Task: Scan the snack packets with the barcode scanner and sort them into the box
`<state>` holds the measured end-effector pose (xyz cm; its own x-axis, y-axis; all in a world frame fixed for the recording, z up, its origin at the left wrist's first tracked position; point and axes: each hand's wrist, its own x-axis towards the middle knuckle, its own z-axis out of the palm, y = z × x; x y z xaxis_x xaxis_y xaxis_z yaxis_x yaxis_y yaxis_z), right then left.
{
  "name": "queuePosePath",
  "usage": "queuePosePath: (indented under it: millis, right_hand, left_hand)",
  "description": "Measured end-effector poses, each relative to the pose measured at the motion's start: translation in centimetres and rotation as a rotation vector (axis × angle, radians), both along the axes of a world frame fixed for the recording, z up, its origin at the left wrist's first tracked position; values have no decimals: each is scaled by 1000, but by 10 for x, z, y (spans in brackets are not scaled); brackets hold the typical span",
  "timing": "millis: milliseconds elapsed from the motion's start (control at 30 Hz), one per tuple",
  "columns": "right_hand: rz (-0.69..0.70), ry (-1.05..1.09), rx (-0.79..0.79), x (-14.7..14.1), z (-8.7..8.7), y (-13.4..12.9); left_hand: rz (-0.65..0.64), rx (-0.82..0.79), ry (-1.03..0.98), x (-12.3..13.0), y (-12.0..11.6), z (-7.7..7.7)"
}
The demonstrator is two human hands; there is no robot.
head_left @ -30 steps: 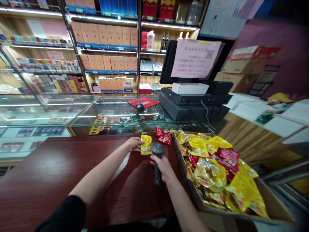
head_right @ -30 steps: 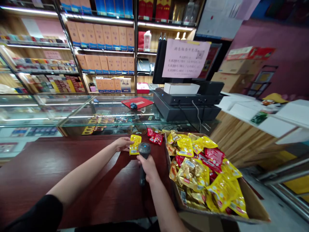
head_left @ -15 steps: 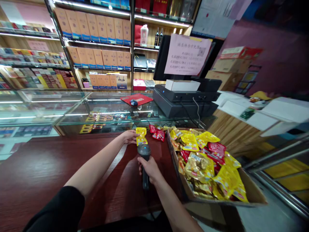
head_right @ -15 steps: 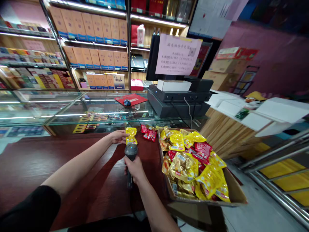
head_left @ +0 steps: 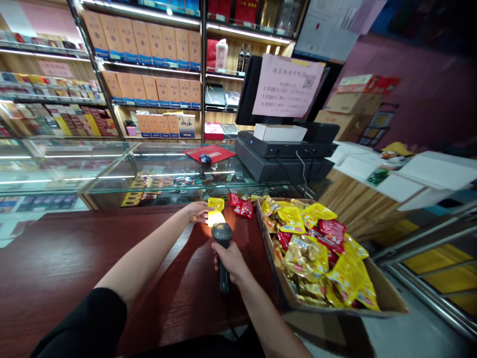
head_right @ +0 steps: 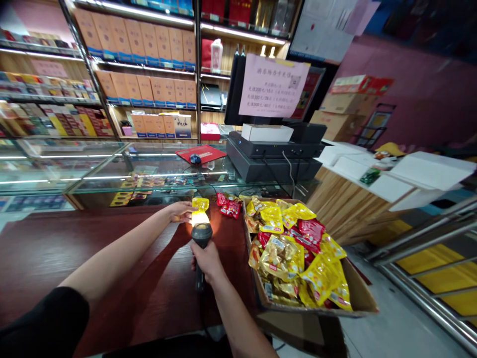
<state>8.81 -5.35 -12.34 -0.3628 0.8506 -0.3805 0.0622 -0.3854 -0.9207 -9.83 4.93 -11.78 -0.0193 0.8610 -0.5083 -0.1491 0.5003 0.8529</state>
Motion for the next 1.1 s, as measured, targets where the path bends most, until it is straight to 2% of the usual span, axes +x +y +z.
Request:
queuePosePath:
  millis: [133,267,367,433,500,633,767,867,967,1100]
  right_hand:
    - [-60,10,30,5,8,3]
    - [-242,49,142,14,18,17]
    - [-253,176,17,20,27,27]
    - [-243,261,-89,26,35,30]
    - [-244,333,-156,33,48,28]
    - [-264,459,-140,57,89,22]
    - [-321,504,-15,96,135,27]
    - [-385,480,56,134,158,35]
    - [-469,474,110,174,167,40]
    - [-619,432,217,217,162,45]
  left_hand:
    - [-20,1,-31,0,-2,1]
    - [-78,-17,-78,6,-15,5]
    - [-173,-55,-179,14,-34,14]
    - [-246,-91,-322,20,-48,29]
    - [-314,-103,-440,27,-60,50]
    - [-409,-60,-551,49,-65,103]
    - [-515,5,-567,92,-43,147]
    - [-552,50,-543,139,-23,169]
    - [-554,69,-515,190,-8,179]
    - [-578,41,-445,246,11,175]
